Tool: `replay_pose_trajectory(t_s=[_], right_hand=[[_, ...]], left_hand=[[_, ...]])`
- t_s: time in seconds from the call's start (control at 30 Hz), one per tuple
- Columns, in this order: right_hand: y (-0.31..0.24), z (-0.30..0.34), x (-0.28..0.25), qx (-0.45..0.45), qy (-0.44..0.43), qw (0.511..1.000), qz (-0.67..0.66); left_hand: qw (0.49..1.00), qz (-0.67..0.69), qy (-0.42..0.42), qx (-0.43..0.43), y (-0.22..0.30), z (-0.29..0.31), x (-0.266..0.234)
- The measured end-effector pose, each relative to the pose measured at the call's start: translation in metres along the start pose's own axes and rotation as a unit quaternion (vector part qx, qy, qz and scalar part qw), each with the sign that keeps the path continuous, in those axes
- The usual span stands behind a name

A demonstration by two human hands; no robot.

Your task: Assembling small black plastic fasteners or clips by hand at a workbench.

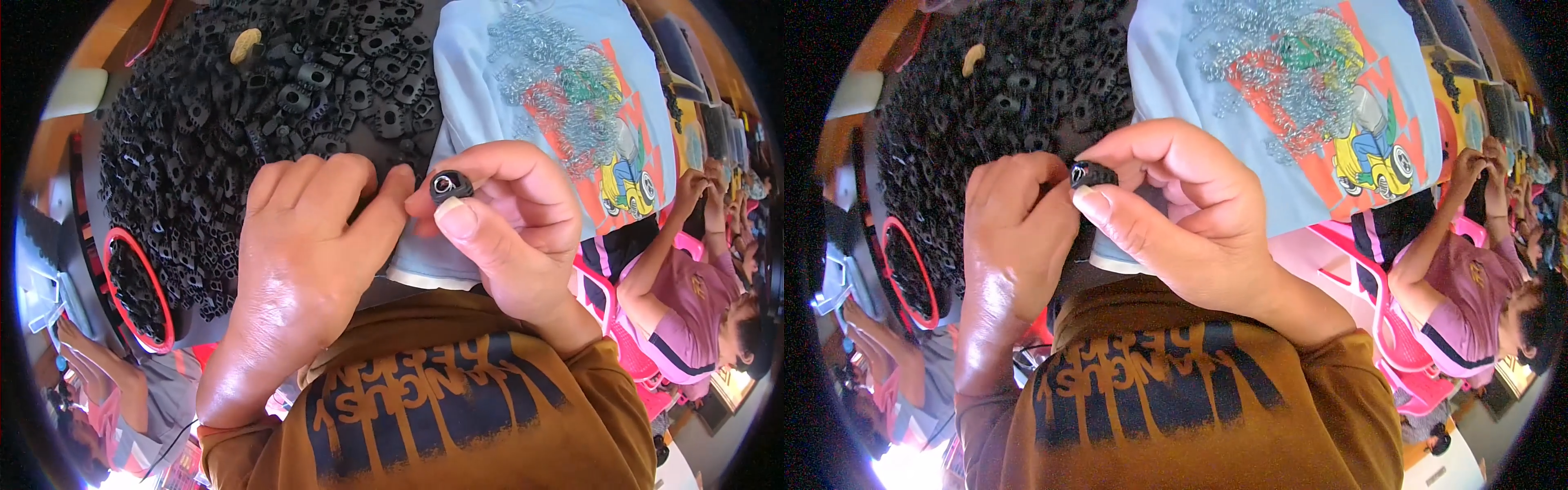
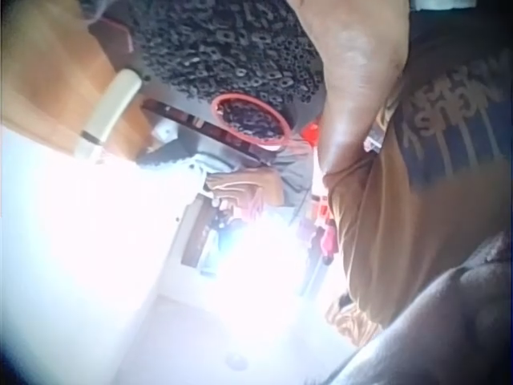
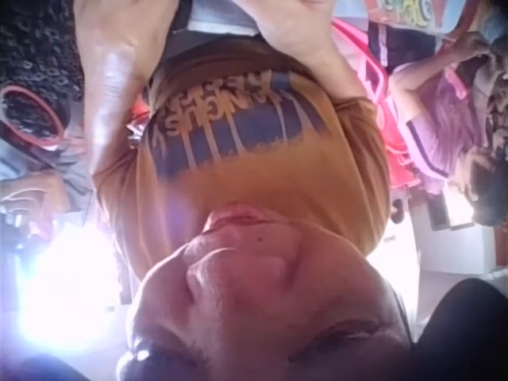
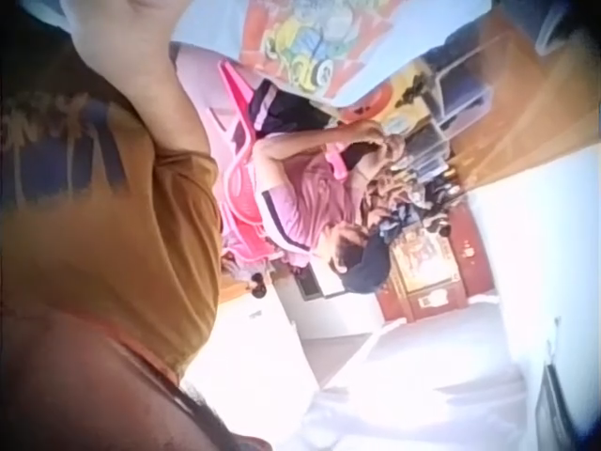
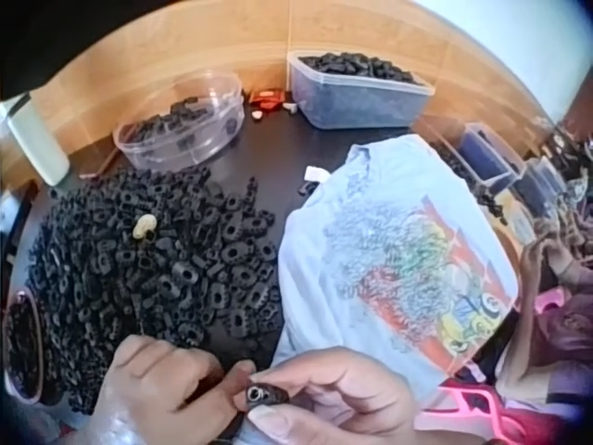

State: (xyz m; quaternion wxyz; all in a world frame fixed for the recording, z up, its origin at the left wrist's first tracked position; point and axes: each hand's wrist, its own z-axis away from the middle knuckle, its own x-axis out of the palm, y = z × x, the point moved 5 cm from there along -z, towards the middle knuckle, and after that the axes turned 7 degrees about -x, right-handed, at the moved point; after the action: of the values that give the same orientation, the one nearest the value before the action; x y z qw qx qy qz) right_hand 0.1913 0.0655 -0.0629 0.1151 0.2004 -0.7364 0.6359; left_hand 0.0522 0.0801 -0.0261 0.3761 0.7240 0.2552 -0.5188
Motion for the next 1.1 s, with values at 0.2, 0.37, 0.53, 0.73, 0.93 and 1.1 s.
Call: replay_pose_trajectory(t_s=[0.2,0.37,0.53,0.73,0.93,1.1], right_hand=[[0.000,0.001,-0.001,0.003,-0.011,0.999,-0.046],[-0.002,0.001,-0.004,0.014,-0.003,0.999,-0.050],[-0.003,0.001,-0.006,0.005,-0.019,0.999,-0.044],[-0.002,-0.001,-0.005,0.007,-0.030,0.999,-0.042],[-0.003,0.000,-0.002,0.027,-0.022,0.998,-0.049],[-0.003,-0.001,-0.002,0.018,-0.013,0.999,-0.044]], left_hand=[[0.998,-0.024,0.032,0.042,0.000,-0.001,0.006],[1.000,-0.015,0.018,0.016,0.001,-0.006,0.004],[1.000,-0.011,0.004,0.003,0.004,-0.005,0.003],[0.973,0.198,0.086,-0.079,-0.005,0.000,-0.009],[0.863,0.453,0.029,-0.220,-0.003,-0.005,-0.014],[0.850,0.472,0.034,-0.230,-0.002,-0.008,-0.013]])
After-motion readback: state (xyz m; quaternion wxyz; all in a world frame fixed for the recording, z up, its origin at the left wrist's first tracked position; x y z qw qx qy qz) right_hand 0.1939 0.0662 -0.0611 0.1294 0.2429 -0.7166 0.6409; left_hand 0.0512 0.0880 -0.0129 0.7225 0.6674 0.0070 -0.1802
